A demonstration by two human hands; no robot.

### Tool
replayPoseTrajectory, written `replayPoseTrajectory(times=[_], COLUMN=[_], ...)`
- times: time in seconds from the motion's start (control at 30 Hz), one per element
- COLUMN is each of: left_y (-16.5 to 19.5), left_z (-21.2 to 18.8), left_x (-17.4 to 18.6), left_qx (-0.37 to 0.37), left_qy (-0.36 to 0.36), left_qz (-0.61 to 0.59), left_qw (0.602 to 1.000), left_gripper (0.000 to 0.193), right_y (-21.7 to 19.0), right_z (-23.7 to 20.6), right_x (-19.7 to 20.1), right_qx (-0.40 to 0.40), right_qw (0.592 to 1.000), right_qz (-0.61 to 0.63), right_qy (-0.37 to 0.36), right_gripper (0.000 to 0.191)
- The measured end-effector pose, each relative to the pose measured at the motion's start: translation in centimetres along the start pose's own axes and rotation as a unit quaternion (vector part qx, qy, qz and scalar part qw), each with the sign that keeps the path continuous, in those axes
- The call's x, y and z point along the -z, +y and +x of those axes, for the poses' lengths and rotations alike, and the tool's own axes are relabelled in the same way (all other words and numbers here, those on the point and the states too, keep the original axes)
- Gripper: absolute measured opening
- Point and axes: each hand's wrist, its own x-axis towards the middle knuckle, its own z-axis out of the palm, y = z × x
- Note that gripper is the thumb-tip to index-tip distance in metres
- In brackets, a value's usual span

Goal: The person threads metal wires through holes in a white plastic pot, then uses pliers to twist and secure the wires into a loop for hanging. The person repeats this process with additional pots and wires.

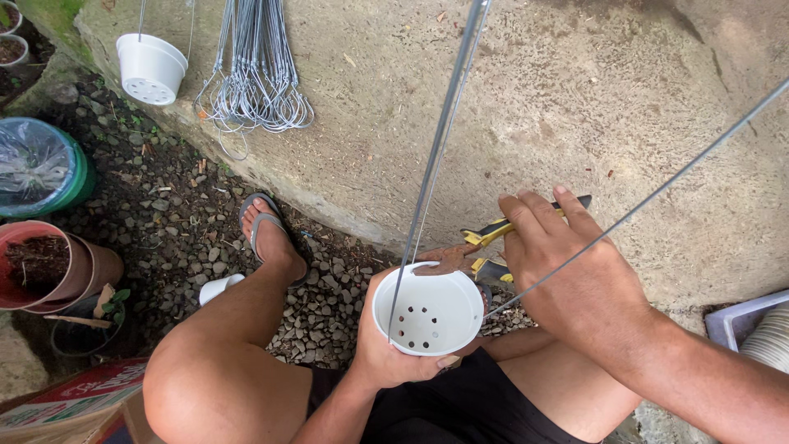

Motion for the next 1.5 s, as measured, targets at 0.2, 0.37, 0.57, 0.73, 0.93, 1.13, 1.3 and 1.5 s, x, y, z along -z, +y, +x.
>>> replayPoseTrajectory(times=[0.2, 0.37, 0.57, 0.73, 0.93, 1.13, 1.3, 1.5], left_y=[-0.3, -0.1, 0.1, 0.1, 0.5, 0.7, 0.4, 0.3], left_z=[0.1, 0.3, 0.2, 0.2, 0.5, 0.6, 0.7, 0.5], left_x=[0.1, -0.1, 0.0, -0.3, -0.5, -0.6, -0.7, -0.5], left_qx=[0.006, 0.008, 0.016, 0.015, 0.017, 0.009, 0.003, 0.014], left_qy=[-0.002, -0.007, -0.010, -0.012, -0.013, -0.011, -0.012, -0.025], left_qz=[-0.003, -0.023, -0.014, -0.039, -0.034, -0.020, -0.003, -0.036], left_qw=[1.000, 1.000, 1.000, 0.999, 0.999, 1.000, 1.000, 0.999], left_gripper=[0.103, 0.103, 0.101, 0.098, 0.098, 0.097, 0.097, 0.098], right_y=[-0.1, -0.1, -0.3, -0.1, -0.4, -0.1, -0.1, 0.0], right_z=[-0.4, -0.3, -0.7, -0.6, -0.9, -0.8, -0.9, -0.8], right_x=[-0.1, -0.9, -1.7, -1.7, -1.1, -1.4, -1.5, -1.8], right_qx=[-0.011, -0.036, -0.049, -0.030, -0.033, -0.044, -0.035, -0.033], right_qw=[0.999, 0.999, 0.996, 0.998, 0.997, 0.998, 0.998, 0.995], right_qz=[-0.033, 0.018, 0.077, 0.002, -0.052, 0.041, -0.023, 0.086], right_qy=[0.021, 0.025, 0.026, 0.054, 0.036, 0.026, 0.043, 0.039], right_gripper=[0.032, 0.027, 0.023, 0.033, 0.036, 0.032, 0.033, 0.031])
